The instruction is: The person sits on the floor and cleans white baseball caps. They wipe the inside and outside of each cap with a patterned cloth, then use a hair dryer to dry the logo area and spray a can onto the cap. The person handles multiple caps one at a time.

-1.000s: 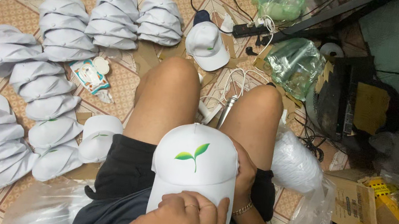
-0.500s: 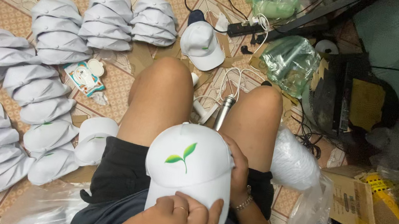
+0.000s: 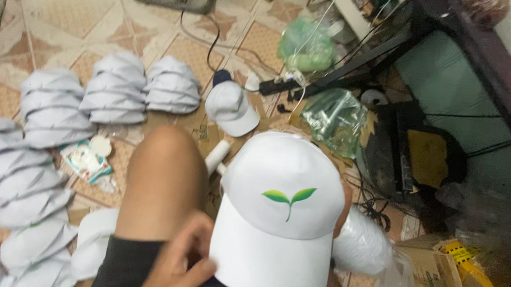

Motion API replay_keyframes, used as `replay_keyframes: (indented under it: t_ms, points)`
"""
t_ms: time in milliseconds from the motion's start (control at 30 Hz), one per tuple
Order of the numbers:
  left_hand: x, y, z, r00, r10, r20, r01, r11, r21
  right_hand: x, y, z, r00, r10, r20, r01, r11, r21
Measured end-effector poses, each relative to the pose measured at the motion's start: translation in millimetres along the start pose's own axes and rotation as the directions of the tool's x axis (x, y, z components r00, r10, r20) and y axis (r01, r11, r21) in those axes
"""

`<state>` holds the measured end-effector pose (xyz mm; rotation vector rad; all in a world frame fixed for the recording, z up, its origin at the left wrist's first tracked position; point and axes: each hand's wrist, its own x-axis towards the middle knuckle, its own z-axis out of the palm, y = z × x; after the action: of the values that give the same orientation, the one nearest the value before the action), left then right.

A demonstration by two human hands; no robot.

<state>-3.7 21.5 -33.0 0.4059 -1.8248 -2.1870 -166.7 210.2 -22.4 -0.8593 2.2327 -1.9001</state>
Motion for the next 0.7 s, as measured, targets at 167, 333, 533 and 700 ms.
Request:
replay_keyframes:
  t_ms: [167,333,533,700]
  points:
    - [24.7,-32.8,35.0,0.963,-0.262,0.058,0.241,0.75,-0.616,80.5,20.7,9.7,0.95,-0.287,-0.121,0.254,0.938,-0.237]
    - [97.1,1.4,34.1,0.988,-0.135,0.07,0.14,0.635,-0.76,160.5,40.0,34.8,0.847,-0.526,-0.075,0.455,0.791,-0.41]
    - [242.8,33.7,-10.5,0.945,-0.327,-0.007,0.221,0.655,-0.723,219.7,126.6,70.3,0.898,-0.427,-0.109,0.36,0.853,-0.376]
    - [310.8,17.8,-51.3,0.932,-0.36,-0.038,0.208,0.617,-0.759,221.2,262.1,130.0,0.885,0.388,0.257,-0.159,0.772,-0.615]
